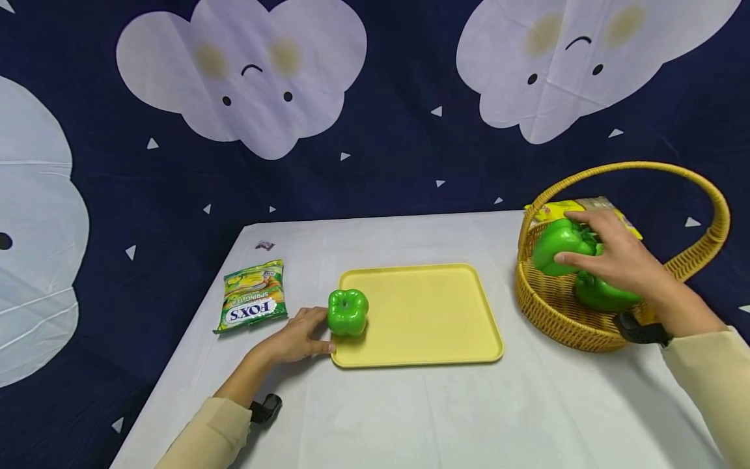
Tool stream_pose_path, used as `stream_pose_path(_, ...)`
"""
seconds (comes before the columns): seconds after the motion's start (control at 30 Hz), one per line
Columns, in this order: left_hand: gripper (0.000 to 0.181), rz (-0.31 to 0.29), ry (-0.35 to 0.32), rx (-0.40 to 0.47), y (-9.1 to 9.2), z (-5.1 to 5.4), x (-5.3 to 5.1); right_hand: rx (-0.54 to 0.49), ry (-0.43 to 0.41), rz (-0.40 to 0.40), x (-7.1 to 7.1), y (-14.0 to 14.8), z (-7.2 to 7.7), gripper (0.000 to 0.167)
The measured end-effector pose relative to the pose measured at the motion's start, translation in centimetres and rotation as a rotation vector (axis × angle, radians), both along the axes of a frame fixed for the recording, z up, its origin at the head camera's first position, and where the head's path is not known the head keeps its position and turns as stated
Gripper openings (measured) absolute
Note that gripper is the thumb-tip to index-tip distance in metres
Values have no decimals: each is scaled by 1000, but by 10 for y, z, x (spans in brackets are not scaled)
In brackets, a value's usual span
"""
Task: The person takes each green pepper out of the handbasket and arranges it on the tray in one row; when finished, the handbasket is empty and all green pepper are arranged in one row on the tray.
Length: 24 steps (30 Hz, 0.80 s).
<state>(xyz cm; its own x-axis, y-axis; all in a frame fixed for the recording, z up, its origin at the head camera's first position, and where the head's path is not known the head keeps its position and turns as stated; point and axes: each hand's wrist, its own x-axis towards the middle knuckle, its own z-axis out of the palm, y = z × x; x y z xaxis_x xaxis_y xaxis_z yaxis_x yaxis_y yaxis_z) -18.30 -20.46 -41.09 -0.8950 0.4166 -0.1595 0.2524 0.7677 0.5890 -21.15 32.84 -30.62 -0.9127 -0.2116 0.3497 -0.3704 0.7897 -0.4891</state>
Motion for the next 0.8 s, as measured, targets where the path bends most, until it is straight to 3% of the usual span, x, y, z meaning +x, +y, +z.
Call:
stream_pose_path(0.23,78,-4,0,1,0,0,0,35,75,19,9,-18,0,76)
stream_pose_path(0.43,78,-1,-4,3,0,-1,0,12,55,42,17,-36,-3,78)
stream_pose_path(0.8,78,7,-3,-5,-1,-1,0,20,178,196,24,-70,-17,80)
